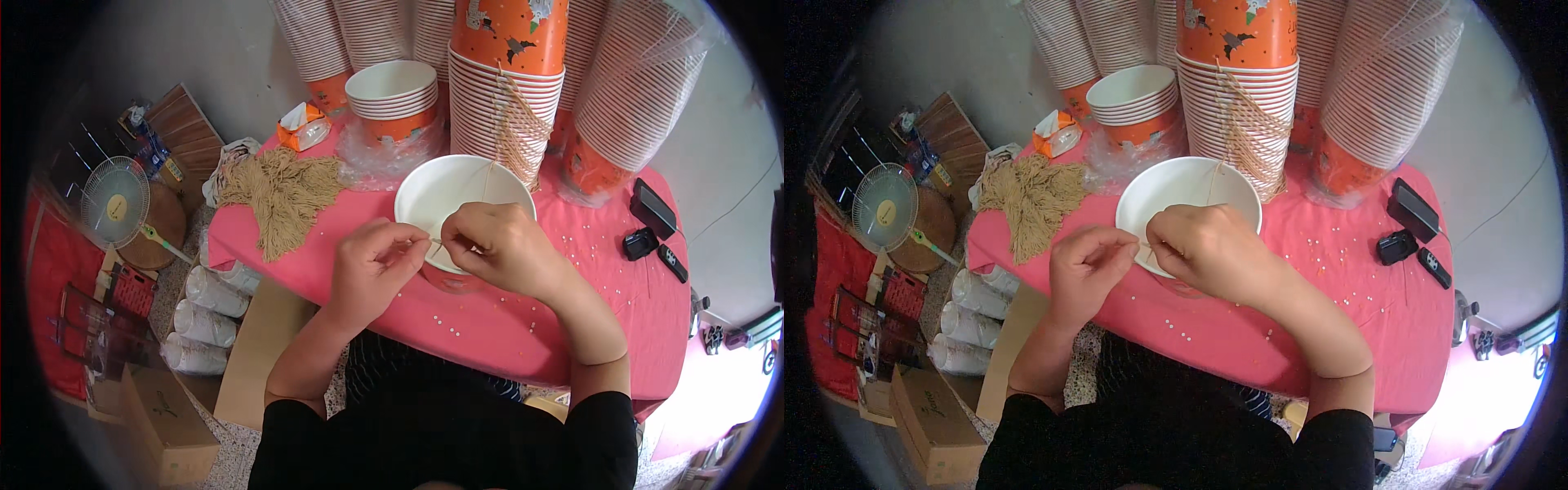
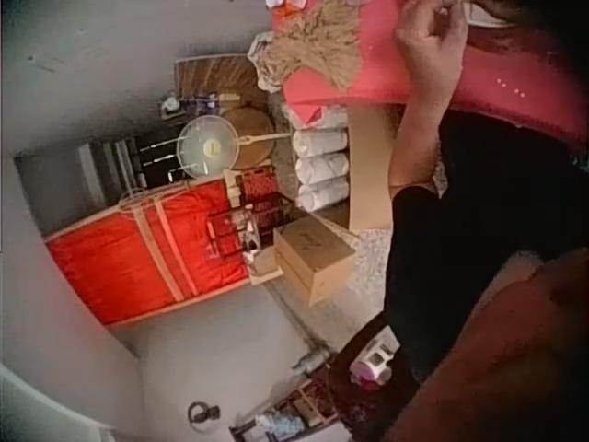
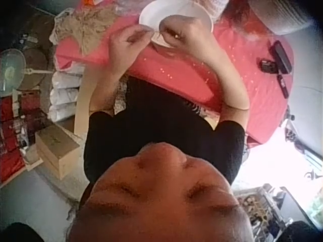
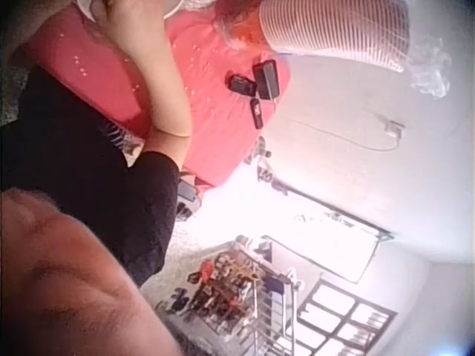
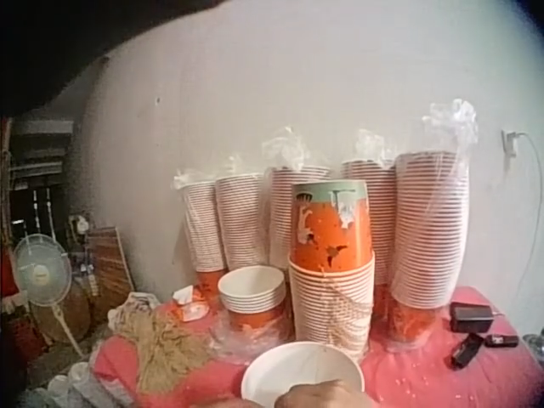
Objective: Attaching elastic strings to paper buckets to form handles.
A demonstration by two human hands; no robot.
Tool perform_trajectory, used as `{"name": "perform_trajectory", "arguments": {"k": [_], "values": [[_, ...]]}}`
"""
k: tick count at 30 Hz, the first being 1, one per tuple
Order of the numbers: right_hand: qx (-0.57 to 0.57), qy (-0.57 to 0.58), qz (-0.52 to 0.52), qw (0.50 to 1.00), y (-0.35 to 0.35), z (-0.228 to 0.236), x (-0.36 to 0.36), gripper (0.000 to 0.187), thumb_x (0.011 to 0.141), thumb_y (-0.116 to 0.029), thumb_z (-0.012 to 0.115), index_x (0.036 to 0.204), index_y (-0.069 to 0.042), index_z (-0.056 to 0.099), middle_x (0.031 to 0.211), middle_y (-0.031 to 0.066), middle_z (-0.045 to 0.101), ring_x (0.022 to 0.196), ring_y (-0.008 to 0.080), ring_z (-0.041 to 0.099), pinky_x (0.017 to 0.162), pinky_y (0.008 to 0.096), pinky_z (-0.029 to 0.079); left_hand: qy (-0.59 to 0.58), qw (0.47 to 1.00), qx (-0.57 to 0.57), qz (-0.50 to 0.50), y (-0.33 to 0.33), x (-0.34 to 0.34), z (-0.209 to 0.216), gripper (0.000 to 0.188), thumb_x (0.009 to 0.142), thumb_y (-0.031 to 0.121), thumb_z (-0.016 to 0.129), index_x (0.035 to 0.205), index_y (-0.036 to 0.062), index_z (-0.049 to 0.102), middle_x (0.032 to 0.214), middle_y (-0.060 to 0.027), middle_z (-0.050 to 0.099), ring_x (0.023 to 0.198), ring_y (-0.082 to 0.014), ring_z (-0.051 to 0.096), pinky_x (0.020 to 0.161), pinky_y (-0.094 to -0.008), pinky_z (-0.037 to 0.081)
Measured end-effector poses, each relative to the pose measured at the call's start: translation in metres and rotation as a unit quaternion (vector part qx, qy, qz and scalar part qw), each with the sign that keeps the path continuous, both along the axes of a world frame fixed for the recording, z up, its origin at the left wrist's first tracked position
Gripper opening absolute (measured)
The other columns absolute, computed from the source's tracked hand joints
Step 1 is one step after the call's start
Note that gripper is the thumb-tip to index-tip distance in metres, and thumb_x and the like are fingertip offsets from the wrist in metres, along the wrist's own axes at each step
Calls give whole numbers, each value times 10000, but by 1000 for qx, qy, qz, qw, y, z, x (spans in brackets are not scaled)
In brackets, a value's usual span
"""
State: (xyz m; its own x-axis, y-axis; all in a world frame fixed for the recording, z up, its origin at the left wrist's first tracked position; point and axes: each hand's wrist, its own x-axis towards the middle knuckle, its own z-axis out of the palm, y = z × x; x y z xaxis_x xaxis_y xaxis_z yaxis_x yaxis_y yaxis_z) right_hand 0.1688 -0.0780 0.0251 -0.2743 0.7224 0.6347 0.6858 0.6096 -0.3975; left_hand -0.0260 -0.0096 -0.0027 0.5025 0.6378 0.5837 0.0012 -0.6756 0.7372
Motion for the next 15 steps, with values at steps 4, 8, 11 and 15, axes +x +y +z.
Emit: {"name": "perform_trajectory", "arguments": {"k": [4,8,11,15], "values": [[-6,1,-7,1000,1,-1,2,95,771,-46,639,813,-22,557,745,146,607,697,359,625,596,447,486,52,995,87,27,4,-2,8,104,814,-18,710,898,1,651,792,-36,608,609,-74,515,525,-232,402],[-10,-4,-3,1000,1,0,1,102,767,-46,638,821,-18,557,749,147,610,704,366,624,602,452,487,-5,998,62,-10,4,0,4,95,836,-2,696,889,2,616,773,-16,578,605,-69,487,531,-234,388],[-18,-13,-3,1000,-1,2,1,106,765,-45,636,826,-15,555,751,150,611,705,369,623,605,456,488,-26,997,-54,-51,3,-4,2,81,878,35,677,896,2,605,764,10,576,623,-44,483,547,-219,385],[-31,-24,-9,999,-1,2,2,107,762,-41,629,828,-10,552,759,155,614,690,375,621,602,461,489,-40,990,-116,-67,3,-3,2,93,932,87,646,906,6,609,755,46,568,649,-10,464,568,-201,379]]}}
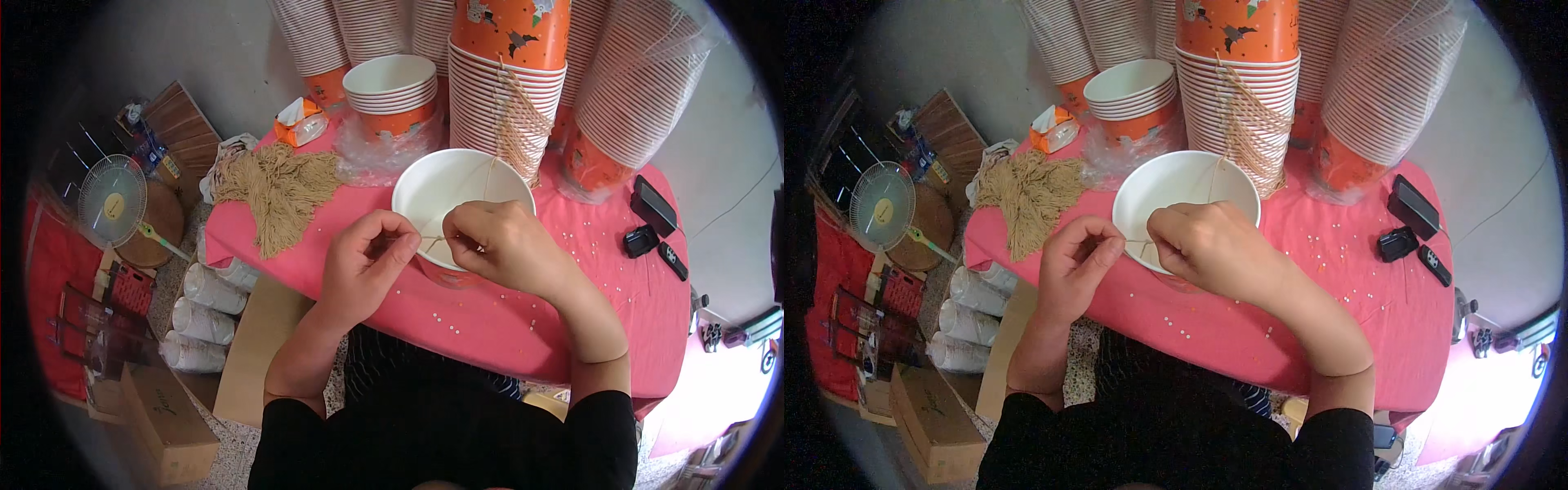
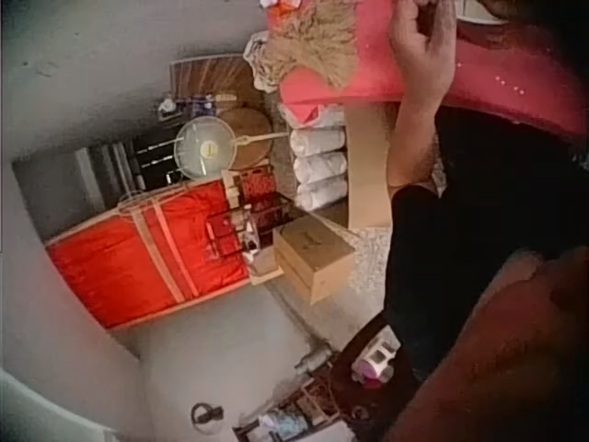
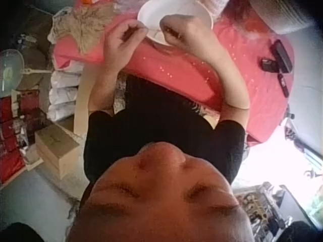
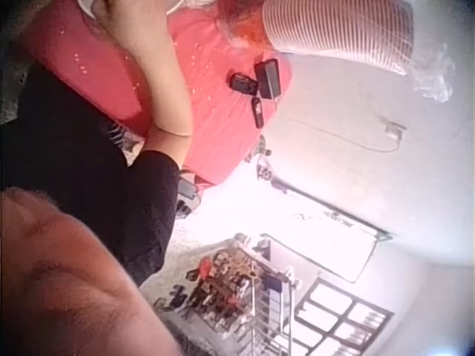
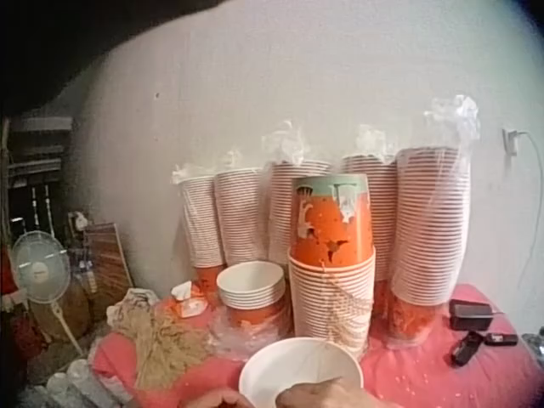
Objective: Attaching elastic strings to paper buckets to form handles.
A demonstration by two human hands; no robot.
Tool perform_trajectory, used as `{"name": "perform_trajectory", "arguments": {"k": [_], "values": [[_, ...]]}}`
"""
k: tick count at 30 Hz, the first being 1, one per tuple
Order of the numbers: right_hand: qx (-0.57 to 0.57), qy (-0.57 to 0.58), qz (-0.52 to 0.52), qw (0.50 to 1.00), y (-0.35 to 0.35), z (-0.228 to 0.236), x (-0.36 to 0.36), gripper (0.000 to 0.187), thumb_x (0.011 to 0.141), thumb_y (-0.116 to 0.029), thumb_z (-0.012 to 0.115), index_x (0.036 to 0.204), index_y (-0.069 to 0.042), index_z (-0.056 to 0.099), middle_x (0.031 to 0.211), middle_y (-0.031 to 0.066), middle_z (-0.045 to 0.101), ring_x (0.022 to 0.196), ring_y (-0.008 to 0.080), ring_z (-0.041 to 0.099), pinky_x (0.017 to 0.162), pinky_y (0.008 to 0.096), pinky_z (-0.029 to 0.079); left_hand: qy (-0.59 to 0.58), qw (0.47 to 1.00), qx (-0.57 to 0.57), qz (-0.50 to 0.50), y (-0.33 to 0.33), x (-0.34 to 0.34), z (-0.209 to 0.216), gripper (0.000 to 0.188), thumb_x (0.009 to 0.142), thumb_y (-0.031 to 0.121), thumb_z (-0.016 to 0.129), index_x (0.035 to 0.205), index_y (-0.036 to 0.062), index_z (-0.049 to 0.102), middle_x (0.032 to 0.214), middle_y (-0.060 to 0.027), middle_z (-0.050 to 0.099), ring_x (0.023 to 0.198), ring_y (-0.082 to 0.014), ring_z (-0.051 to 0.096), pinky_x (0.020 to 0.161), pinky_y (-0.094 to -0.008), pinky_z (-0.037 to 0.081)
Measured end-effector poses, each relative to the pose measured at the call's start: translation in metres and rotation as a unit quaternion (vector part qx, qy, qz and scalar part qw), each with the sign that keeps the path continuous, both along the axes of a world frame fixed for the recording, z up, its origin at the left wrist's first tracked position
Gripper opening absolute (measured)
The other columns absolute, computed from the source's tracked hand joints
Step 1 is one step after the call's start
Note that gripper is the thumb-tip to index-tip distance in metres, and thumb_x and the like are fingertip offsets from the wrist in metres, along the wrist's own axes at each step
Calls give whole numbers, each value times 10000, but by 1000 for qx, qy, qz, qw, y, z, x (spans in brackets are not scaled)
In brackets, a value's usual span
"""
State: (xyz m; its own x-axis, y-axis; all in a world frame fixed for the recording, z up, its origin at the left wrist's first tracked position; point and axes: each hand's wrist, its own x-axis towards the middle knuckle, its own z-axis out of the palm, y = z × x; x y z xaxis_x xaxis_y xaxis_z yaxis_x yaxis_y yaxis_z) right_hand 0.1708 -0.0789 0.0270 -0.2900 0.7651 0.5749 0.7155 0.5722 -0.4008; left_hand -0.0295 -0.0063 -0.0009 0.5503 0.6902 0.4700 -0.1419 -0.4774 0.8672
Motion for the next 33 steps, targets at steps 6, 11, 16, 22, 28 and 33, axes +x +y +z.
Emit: {"name": "perform_trajectory", "arguments": {"k": [6,11,16,22,28,33], "values": [[1,-38,-8,999,-2,0,-2,128,722,28,643,823,-14,578,717,127,601,650,340,610,568,418,477,25,1000,1,2,1,-7,-1,99,935,97,649,919,7,610,745,59,539,661,-13,436,587,-183,365],[5,-59,-10,998,-2,2,6,134,744,-13,653,857,-8,581,737,143,610,672,349,625,591,435,491,-12,999,-37,5,3,-6,-11,108,941,105,649,930,2,616,762,62,542,676,-14,443,597,-180,366],[-53,36,27,998,-5,12,20,240,787,-24,714,1022,-15,668,769,124,632,669,275,625,621,364,492,-31,997,-68,7,7,-10,-10,89,943,81,644,969,-2,628,788,60,562,694,-11,475,606,-172,376],[-70,-4,46,996,-3,15,28,189,768,-21,679,953,16,668,829,162,656,756,347,643,682,412,510,-30,997,-72,-13,8,-9,-12,74,926,60,655,966,2,632,829,33,592,721,-14,502,608,-175,388],[29,-9,11,999,-3,14,25,154,769,-26,664,920,-16,637,811,133,625,753,348,630,661,433,501,40,991,112,59,12,-10,-8,117,844,20,703,952,40,663,974,-39,638,791,-73,559,654,-213,431],[51,-9,2,999,-7,17,24,149,772,-23,662,917,-22,627,796,127,604,745,340,627,644,424,498,65,967,235,76,12,8,8,132,808,50,714,936,42,684,968,-71,666,874,-215,593,760,-325,458]]}}
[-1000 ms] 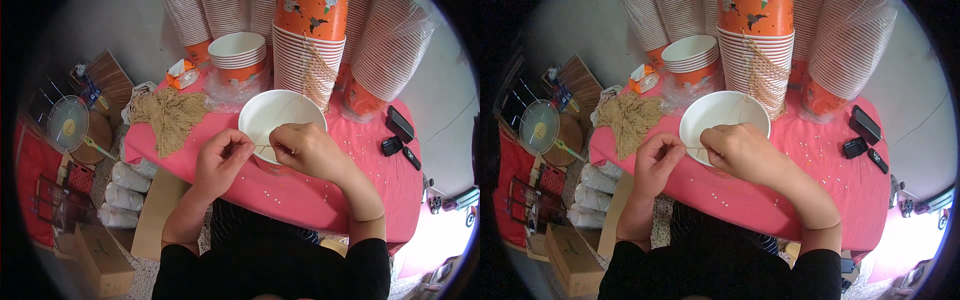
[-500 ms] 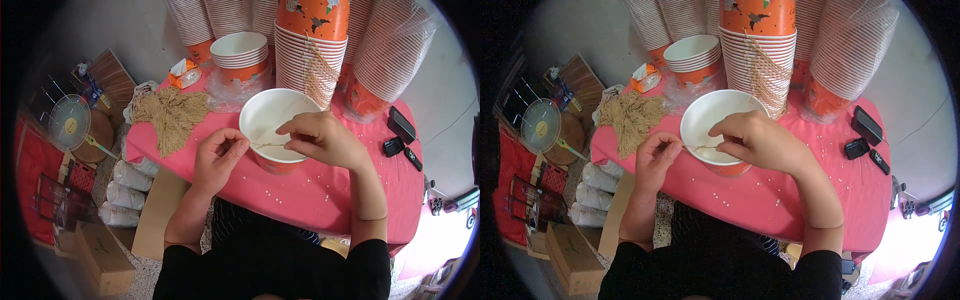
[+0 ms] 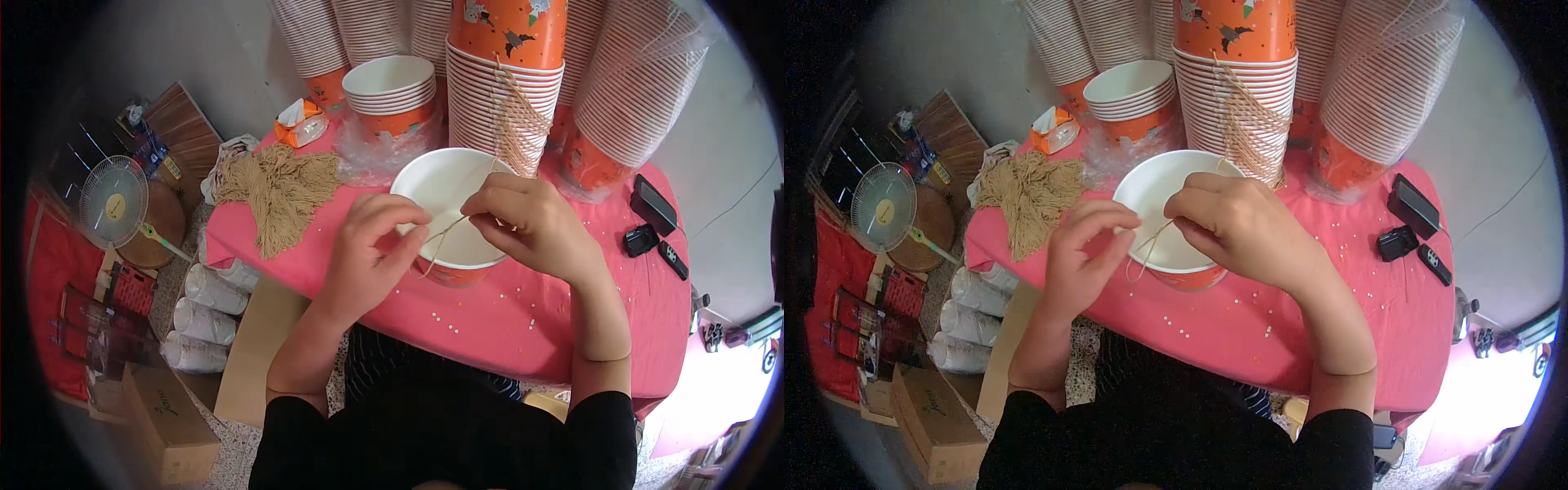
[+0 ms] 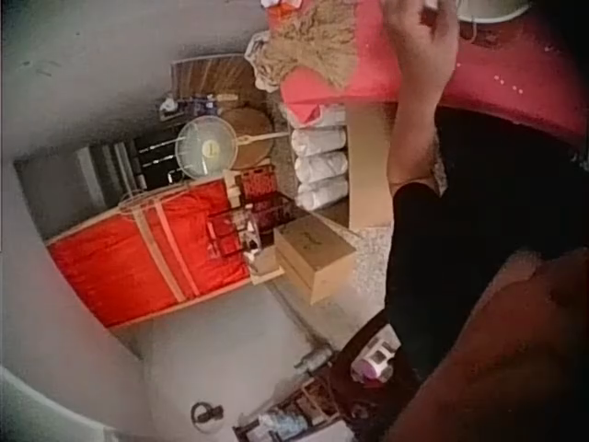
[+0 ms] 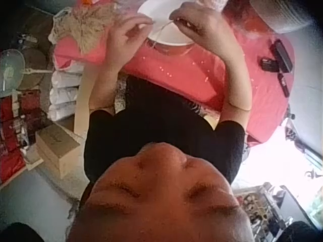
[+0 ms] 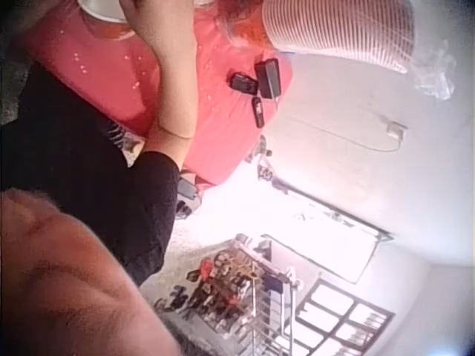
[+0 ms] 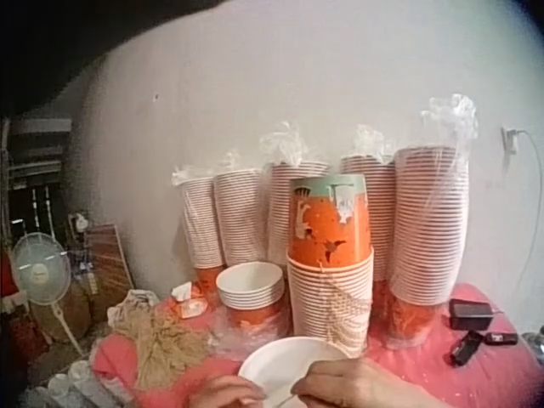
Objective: Attaching elastic strings to paper buckets to form handles.
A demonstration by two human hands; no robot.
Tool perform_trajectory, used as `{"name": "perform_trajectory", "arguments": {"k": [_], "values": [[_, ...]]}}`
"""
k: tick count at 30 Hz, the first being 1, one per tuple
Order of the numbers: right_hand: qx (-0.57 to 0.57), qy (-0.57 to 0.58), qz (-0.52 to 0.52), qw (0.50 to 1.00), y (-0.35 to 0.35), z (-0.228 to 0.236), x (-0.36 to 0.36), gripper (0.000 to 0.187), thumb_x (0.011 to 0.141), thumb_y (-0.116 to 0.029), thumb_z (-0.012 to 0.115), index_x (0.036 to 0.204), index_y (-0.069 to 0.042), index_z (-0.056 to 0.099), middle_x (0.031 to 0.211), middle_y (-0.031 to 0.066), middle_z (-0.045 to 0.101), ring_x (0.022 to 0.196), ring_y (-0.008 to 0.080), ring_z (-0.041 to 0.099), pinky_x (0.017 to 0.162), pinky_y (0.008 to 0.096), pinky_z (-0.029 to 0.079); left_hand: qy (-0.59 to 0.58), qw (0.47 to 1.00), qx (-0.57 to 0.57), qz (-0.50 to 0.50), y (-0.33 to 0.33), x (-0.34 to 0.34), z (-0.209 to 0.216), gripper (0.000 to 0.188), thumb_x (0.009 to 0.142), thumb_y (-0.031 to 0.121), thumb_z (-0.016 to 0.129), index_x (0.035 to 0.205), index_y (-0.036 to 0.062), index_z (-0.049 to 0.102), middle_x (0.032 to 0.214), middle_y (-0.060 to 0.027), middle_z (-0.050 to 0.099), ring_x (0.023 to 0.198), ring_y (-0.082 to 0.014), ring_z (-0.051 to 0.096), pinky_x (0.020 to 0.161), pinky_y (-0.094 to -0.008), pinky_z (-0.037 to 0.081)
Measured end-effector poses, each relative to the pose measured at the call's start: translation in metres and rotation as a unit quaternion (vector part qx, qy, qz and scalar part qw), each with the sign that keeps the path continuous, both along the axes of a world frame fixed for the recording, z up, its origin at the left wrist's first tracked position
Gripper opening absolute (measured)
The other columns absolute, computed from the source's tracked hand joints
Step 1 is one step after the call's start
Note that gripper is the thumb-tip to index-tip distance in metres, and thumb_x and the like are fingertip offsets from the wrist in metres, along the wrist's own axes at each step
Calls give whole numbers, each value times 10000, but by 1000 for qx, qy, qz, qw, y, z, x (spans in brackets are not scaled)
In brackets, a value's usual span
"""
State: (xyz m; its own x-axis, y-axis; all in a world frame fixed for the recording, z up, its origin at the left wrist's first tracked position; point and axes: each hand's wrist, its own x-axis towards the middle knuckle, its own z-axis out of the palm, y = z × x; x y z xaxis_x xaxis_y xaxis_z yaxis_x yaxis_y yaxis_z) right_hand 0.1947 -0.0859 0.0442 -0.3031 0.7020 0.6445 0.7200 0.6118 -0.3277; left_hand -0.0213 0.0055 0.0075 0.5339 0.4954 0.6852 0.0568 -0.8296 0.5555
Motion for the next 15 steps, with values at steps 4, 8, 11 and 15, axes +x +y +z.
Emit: {"name": "perform_trajectory", "arguments": {"k": [4,8,11,15], "values": [[16,6,8,1000,-1,2,2,150,770,-23,667,915,-22,628,800,125,599,744,339,624,639,420,498,35,999,39,-9,-6,16,1,140,790,87,719,925,61,692,926,-54,674,911,-252,588,834,-373,431],[17,14,6,1000,-4,6,0,153,767,-20,669,914,-21,627,798,126,598,741,340,623,640,421,498,57,998,29,-18,-4,17,-2,110,780,89,724,879,71,680,887,-30,669,909,-228,590,848,-360,408],[29,13,8,999,-4,5,2,148,770,-31,670,912,-26,630,795,124,600,742,337,623,638,416,499,58,998,10,-25,-6,19,-1,86,784,75,714,842,59,653,861,-35,664,893,-231,597,839,-363,418],[9,-12,-2,1000,-3,4,0,145,768,-33,682,907,-23,642,773,112,596,695,310,616,597,397,487,23,997,-50,-51,-5,18,0,79,787,58,702,824,47,632,843,-40,659,868,-238,606,829,-366,429]]}}
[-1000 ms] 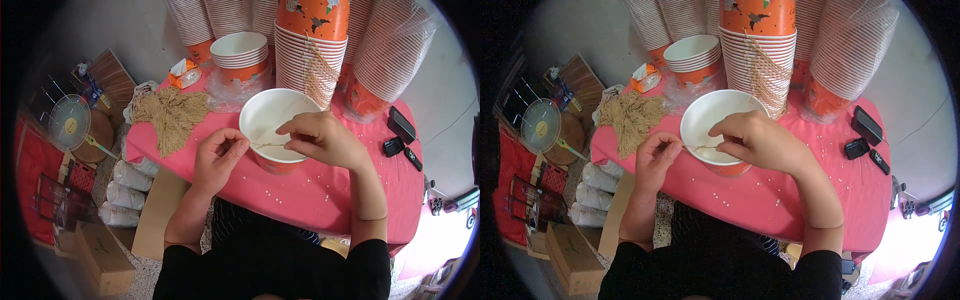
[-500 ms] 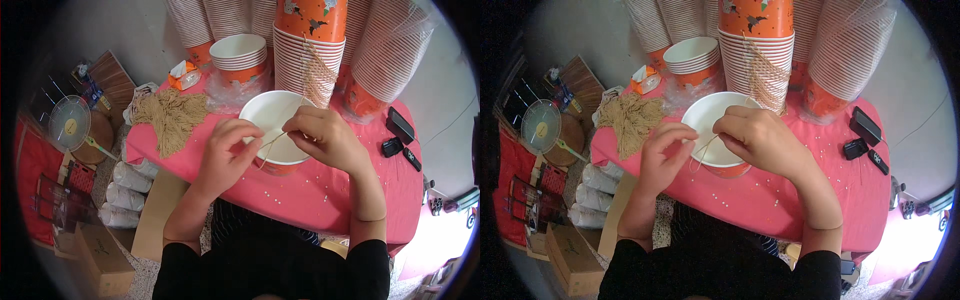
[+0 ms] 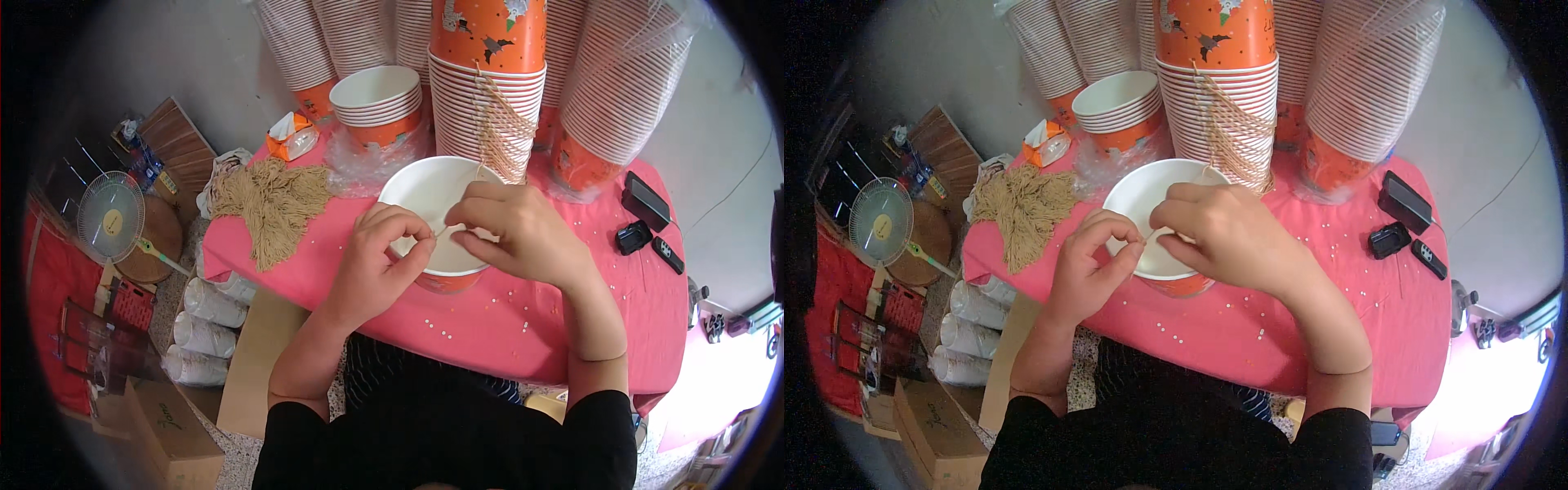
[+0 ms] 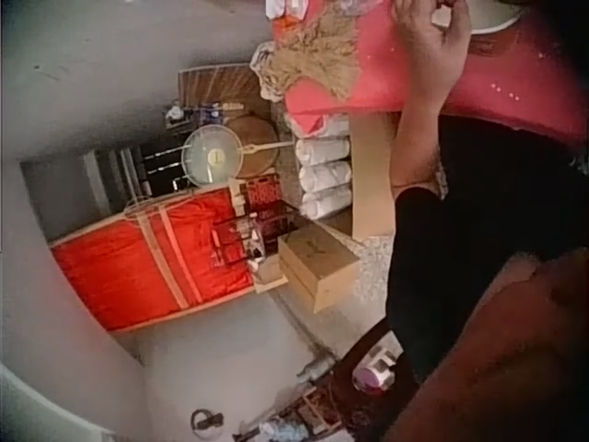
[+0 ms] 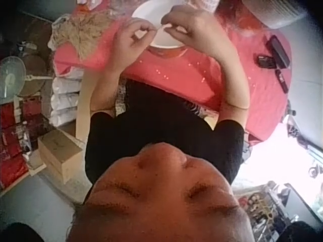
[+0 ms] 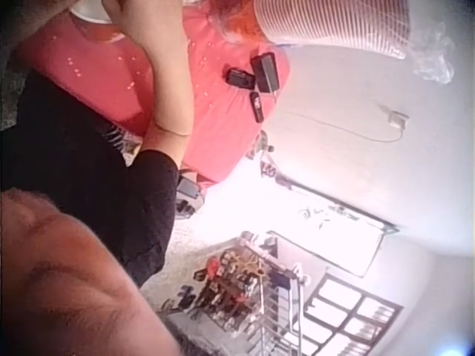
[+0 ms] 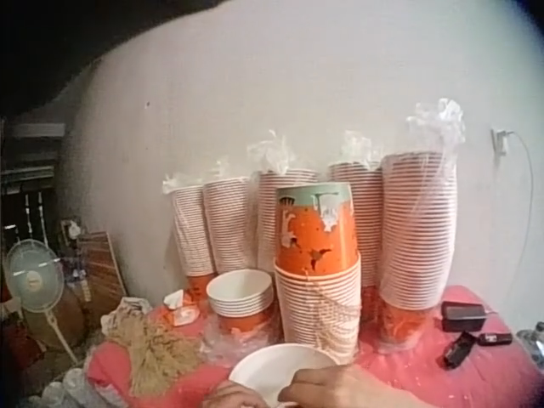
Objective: Attaching elastic strings to paper buckets to form handles.
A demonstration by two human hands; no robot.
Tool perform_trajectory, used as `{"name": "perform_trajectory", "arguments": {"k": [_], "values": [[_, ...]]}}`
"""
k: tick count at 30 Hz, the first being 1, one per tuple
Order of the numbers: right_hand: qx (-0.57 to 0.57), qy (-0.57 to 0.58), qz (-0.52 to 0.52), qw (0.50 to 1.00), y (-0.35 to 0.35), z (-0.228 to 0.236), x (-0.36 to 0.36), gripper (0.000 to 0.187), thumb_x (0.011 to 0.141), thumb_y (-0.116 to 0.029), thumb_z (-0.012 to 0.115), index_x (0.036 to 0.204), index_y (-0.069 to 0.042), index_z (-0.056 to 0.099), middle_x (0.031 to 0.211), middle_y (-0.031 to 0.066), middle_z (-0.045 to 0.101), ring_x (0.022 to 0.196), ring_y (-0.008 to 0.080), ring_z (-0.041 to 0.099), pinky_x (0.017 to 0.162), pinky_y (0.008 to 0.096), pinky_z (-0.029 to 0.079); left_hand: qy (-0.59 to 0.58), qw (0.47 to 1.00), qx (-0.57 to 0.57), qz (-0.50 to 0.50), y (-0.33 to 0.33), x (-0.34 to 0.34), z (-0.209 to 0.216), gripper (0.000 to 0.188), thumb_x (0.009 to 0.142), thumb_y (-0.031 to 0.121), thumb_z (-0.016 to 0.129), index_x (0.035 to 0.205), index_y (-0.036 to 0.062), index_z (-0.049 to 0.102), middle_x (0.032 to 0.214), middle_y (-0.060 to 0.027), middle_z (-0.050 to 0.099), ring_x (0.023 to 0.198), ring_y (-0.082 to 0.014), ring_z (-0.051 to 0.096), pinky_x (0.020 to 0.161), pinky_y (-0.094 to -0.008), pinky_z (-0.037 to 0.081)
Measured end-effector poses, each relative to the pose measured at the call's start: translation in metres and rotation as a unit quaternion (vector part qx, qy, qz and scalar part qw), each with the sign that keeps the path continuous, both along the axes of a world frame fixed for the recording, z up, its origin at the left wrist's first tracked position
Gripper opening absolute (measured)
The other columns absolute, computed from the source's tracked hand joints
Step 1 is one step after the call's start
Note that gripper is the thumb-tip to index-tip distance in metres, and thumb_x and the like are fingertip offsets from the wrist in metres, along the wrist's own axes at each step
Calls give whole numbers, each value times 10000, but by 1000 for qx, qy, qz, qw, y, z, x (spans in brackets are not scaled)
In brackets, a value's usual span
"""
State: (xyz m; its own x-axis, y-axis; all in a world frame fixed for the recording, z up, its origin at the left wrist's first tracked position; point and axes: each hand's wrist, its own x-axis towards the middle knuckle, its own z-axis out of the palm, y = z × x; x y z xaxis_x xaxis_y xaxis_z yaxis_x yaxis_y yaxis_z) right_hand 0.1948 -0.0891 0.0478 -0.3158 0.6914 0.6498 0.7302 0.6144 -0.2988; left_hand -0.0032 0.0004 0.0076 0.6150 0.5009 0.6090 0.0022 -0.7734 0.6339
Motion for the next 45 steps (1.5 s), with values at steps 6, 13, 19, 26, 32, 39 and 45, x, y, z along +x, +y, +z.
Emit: {"name": "perform_trajectory", "arguments": {"k": [6,13,19,26,32,39,45], "values": [[7,0,37,999,7,-11,-8,124,774,-70,680,884,-30,637,742,105,594,657,307,612,574,403,479,1,1000,7,-7,-2,-3,-1,91,776,45,700,815,40,619,837,-53,656,842,-245,611,827,-365,435],[57,-37,41,997,8,-14,-15,174,755,-146,670,893,-54,616,739,101,592,666,313,625,575,424,490,11,997,75,11,-6,-6,3,151,713,36,712,808,42,595,806,-61,620,813,-260,586,784,-366,426],[96,-52,36,993,12,-20,-14,186,725,-125,675,898,-75,629,756,72,564,620,288,578,560,401,470,14,997,75,7,-10,-8,2,155,701,20,690,809,37,580,791,-80,601,793,-273,574,769,-370,426],[-37,108,67,991,4,-12,-19,296,781,-67,716,1056,-19,616,885,67,671,590,218,617,548,333,489,-47,994,100,18,-11,-14,3,128,733,1,676,803,35,575,792,-77,601,782,-266,571,761,-366,444],[-75,115,91,986,7,-19,-17,163,804,-12,682,962,-5,648,757,103,669,643,232,661,584,336,510,-71,997,13,2,-10,-15,-4,116,767,-6,683,836,24,596,798,-57,597,761,-197,567,776,-331,454],[-19,118,72,990,-1,-12,-20,124,789,-17,694,905,-16,651,755,116,653,648,282,649,582,362,501,-72,996,-47,-6,-13,-12,-2,120,785,-20,683,862,18,599,819,-52,598,743,-150,562,739,-280,471],[83,50,51,994,1,-11,-20,130,772,-53,703,885,-43,639,701,102,587,626,309,599,560,407,462,-49,999,15,-17,-7,-15,-3,148,736,-8,666,843,26,569,822,-72,585,769,-218,555,741,-319,451]]}}
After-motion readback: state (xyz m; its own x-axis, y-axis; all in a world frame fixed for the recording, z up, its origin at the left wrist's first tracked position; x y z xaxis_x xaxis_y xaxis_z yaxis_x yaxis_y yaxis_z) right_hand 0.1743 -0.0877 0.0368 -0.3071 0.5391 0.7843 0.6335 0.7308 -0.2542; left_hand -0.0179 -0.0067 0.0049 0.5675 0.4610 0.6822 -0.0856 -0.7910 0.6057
